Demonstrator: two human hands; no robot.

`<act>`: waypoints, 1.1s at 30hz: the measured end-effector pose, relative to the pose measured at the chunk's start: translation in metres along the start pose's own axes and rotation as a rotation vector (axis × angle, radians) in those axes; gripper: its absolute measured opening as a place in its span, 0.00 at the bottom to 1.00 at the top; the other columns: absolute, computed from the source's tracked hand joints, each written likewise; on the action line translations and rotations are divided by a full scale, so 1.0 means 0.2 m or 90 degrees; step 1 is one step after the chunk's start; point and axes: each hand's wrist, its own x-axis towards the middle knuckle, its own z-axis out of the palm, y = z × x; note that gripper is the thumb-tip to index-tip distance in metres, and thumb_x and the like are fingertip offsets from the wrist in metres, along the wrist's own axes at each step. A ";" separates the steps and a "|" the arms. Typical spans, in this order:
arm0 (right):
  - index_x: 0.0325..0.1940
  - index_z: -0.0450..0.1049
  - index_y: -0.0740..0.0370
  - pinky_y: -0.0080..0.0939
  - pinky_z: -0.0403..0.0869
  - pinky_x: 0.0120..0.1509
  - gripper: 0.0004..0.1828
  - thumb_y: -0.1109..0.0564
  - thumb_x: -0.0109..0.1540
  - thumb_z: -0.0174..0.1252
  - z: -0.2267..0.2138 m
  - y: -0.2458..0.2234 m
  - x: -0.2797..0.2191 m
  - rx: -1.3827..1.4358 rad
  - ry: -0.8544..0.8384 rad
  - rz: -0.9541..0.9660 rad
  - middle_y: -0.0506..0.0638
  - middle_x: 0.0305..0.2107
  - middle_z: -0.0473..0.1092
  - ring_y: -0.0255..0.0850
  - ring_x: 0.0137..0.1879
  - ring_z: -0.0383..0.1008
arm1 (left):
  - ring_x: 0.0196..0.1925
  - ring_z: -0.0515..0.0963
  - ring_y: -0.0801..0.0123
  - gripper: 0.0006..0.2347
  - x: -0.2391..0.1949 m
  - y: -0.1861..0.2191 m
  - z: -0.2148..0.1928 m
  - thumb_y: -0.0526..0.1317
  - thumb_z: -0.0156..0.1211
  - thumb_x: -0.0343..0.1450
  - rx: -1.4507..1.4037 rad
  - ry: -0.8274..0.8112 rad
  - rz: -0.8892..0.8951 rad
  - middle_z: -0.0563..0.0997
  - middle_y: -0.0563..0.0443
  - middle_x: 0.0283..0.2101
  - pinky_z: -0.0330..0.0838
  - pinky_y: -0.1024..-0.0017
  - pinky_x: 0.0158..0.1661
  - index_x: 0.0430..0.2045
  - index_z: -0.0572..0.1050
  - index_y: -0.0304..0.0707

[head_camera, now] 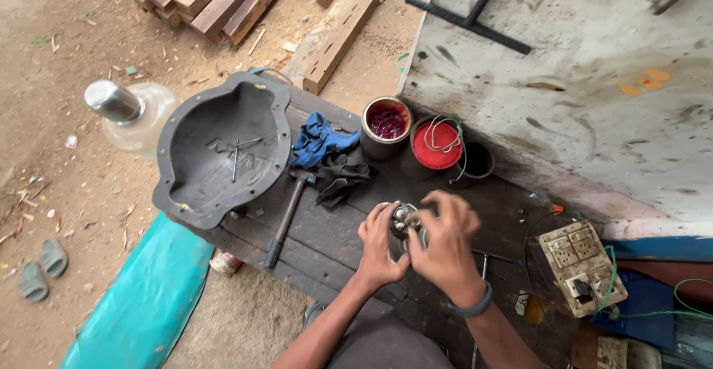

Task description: The person works at an outdoor workbench on a small electric motor or pump assembly. They use a T-handle socket wrench to loosen fasteners, separate the motor housing from its end cap by hand, pull out the internal armature, and then use a spanner to work on the reassembled unit.

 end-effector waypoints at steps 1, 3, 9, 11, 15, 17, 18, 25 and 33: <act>0.34 0.80 0.56 0.63 0.54 0.66 0.12 0.57 0.46 0.66 0.02 -0.01 0.00 -0.044 0.018 0.045 0.54 0.53 0.66 0.54 0.65 0.60 | 0.73 0.62 0.47 0.39 -0.01 0.00 0.00 0.42 0.63 0.56 -0.003 0.001 -0.006 0.71 0.38 0.63 0.48 0.53 0.66 0.66 0.62 0.33; 0.35 0.79 0.57 0.64 0.53 0.66 0.12 0.56 0.48 0.67 0.06 0.02 -0.02 -0.076 0.024 0.063 0.54 0.53 0.66 0.54 0.65 0.60 | 0.73 0.62 0.47 0.39 -0.01 0.00 -0.01 0.42 0.64 0.56 -0.002 0.002 -0.005 0.71 0.38 0.63 0.48 0.53 0.67 0.67 0.62 0.33; 0.45 0.80 0.55 0.60 0.57 0.66 0.20 0.64 0.49 0.59 -0.01 0.02 -0.02 0.045 0.013 0.039 0.54 0.54 0.66 0.54 0.65 0.62 | 0.73 0.61 0.47 0.40 0.01 0.00 -0.02 0.42 0.64 0.55 -0.003 -0.012 0.002 0.70 0.37 0.63 0.47 0.52 0.66 0.66 0.61 0.32; 0.47 0.80 0.55 0.59 0.57 0.66 0.24 0.64 0.47 0.58 -0.03 0.01 -0.01 0.080 0.014 0.037 0.55 0.54 0.66 0.54 0.64 0.62 | 0.72 0.61 0.47 0.40 0.00 0.01 -0.02 0.42 0.65 0.54 -0.005 -0.012 -0.002 0.70 0.37 0.63 0.47 0.52 0.66 0.66 0.61 0.32; 0.43 0.80 0.58 0.59 0.56 0.61 0.18 0.56 0.49 0.67 0.01 0.02 0.00 -0.001 0.001 0.100 0.53 0.46 0.68 0.51 0.59 0.64 | 0.73 0.61 0.47 0.41 -0.01 0.01 -0.02 0.42 0.64 0.54 -0.005 -0.013 -0.005 0.70 0.36 0.63 0.47 0.51 0.66 0.67 0.60 0.32; 0.40 0.80 0.59 0.58 0.56 0.59 0.16 0.54 0.50 0.70 0.02 0.03 -0.01 -0.031 -0.009 0.115 0.51 0.44 0.68 0.49 0.57 0.65 | 0.73 0.61 0.46 0.41 -0.01 0.00 -0.01 0.42 0.64 0.55 0.000 -0.018 -0.001 0.70 0.37 0.63 0.47 0.51 0.67 0.67 0.60 0.33; 0.38 0.80 0.59 0.58 0.57 0.59 0.14 0.54 0.51 0.69 0.02 0.03 -0.01 -0.040 -0.007 0.096 0.51 0.43 0.69 0.48 0.56 0.66 | 0.73 0.61 0.46 0.41 -0.01 -0.01 0.00 0.42 0.64 0.55 0.008 -0.020 0.001 0.70 0.37 0.64 0.47 0.52 0.67 0.67 0.60 0.33; 0.39 0.79 0.65 0.49 0.72 0.48 0.12 0.59 0.53 0.67 -0.11 -0.04 0.04 0.139 0.090 0.029 0.54 0.40 0.71 0.50 0.43 0.76 | 0.73 0.61 0.47 0.42 0.00 0.01 -0.03 0.43 0.65 0.54 0.007 -0.024 0.000 0.69 0.36 0.65 0.48 0.53 0.66 0.68 0.60 0.33; 0.37 0.77 0.64 0.52 0.75 0.43 0.15 0.50 0.55 0.67 0.40 -0.29 0.45 0.162 -0.165 -0.057 0.56 0.39 0.72 0.54 0.41 0.76 | 0.75 0.64 0.45 0.40 -0.13 -0.30 0.11 0.41 0.68 0.58 -0.021 -0.073 0.100 0.69 0.36 0.67 0.55 0.52 0.71 0.69 0.61 0.35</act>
